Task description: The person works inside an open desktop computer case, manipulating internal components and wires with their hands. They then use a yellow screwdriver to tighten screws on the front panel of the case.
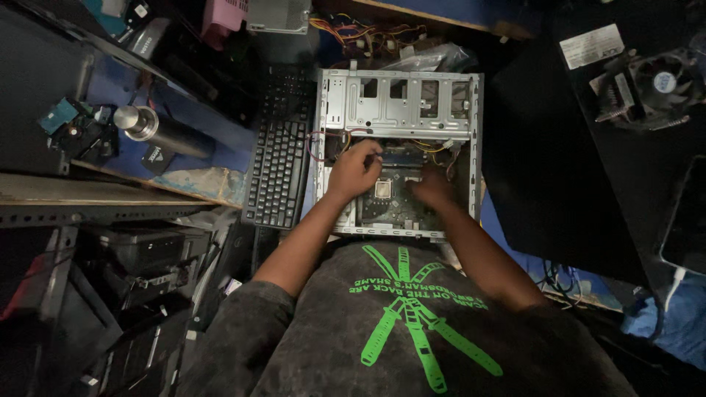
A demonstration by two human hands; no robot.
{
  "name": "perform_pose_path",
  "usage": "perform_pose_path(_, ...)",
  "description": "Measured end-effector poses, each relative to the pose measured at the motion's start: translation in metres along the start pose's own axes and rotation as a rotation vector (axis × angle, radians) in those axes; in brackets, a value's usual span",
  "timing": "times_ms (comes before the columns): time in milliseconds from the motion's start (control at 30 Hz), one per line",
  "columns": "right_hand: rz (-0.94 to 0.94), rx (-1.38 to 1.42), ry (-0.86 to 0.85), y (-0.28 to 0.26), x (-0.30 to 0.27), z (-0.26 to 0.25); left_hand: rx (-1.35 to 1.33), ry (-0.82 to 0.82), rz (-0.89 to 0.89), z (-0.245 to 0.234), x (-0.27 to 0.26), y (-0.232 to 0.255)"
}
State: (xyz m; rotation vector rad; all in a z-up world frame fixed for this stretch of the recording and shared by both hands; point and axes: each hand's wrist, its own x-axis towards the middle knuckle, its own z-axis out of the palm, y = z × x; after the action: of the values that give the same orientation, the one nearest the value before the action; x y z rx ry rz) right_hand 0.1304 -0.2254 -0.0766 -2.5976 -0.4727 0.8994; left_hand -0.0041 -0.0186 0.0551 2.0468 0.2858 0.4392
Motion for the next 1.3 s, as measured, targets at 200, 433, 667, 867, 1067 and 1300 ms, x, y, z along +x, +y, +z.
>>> perform_pose_path(200, -0.119, 0.280, 0.111, 0.015, 0.012, 0.012, 0.020, 0.007, -0.049, 0.002, -0.003, 0.002)
perform_pose_path(433, -0.260, 0.483, 0.010, 0.030, 0.029, 0.026, 0.059, 0.022, -0.043, 0.008, 0.000, -0.001)
perform_pose_path(667, -0.177, 0.505, -0.028, 0.013, 0.008, 0.008, 0.099, 0.011, -0.035, 0.007, 0.002, 0.000)
perform_pose_path(867, -0.082, 0.323, 0.118, 0.008, 0.009, 0.013, 0.060, 0.021, 0.000, 0.007, 0.002, -0.002)
perform_pose_path(1067, -0.069, 0.519, 0.057, 0.008, 0.011, 0.014, 0.097, 0.022, -0.026, 0.007, 0.001, -0.006)
perform_pose_path(1300, -0.138, 0.145, 0.091, -0.026, -0.029, -0.020, 0.052, 0.031, 0.010, 0.004, -0.002, -0.007)
